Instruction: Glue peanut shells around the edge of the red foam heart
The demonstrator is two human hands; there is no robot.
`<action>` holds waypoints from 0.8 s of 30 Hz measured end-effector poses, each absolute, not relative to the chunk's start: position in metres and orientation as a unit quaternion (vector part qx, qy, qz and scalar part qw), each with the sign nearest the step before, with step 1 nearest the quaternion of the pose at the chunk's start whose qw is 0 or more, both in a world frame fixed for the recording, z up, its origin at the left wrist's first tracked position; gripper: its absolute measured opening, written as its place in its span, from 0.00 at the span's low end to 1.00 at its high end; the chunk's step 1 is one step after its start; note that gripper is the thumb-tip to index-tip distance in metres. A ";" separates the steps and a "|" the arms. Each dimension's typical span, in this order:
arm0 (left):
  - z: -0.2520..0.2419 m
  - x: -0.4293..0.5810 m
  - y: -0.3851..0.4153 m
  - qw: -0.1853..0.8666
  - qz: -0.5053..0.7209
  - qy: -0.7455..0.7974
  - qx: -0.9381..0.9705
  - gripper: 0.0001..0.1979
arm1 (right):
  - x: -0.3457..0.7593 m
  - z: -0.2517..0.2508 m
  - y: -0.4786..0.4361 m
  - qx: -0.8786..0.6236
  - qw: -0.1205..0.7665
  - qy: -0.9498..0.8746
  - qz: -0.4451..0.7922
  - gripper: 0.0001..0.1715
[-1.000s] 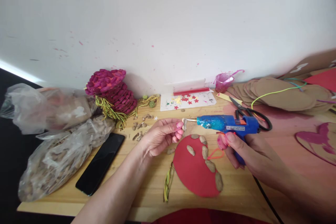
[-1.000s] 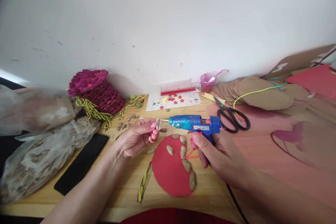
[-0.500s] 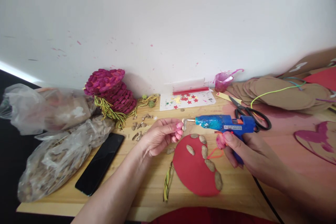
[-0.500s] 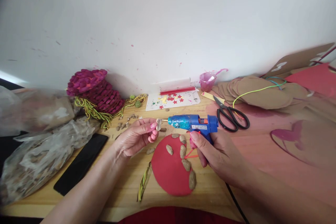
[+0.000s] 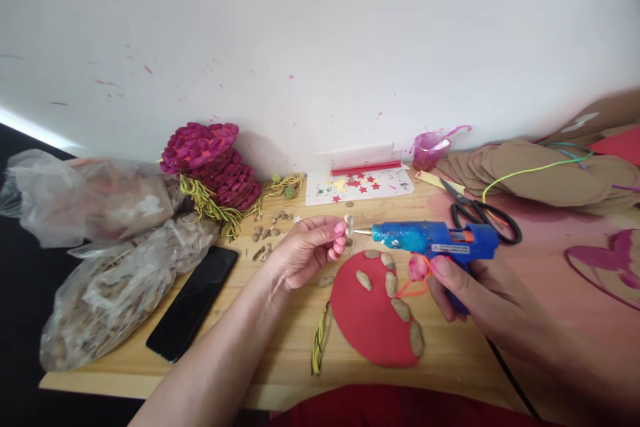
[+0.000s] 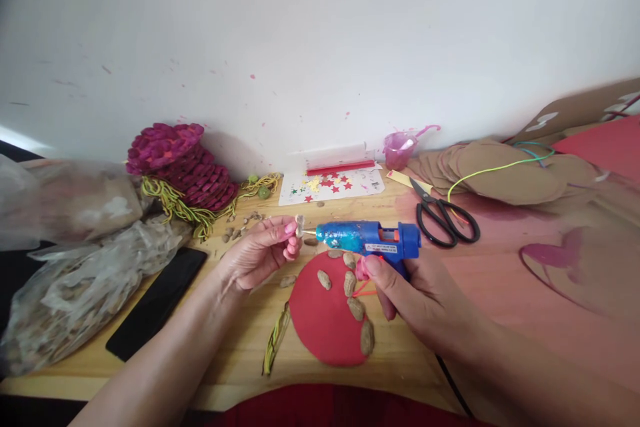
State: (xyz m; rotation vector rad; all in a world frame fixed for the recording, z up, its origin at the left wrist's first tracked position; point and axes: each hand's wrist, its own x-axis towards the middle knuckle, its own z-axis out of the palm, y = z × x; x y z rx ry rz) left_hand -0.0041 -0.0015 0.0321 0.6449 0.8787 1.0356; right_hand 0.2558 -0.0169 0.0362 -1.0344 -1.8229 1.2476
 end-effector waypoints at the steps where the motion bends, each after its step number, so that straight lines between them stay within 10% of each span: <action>1: 0.032 -0.004 -0.002 0.729 0.474 0.399 0.291 0.14 | 0.256 0.036 -0.018 -0.393 0.344 -0.706 0.479 0.32; 24: 0.033 -0.003 -0.003 0.729 0.466 0.394 0.309 0.13 | 0.259 0.028 -0.020 -0.388 0.330 -0.728 0.460 0.29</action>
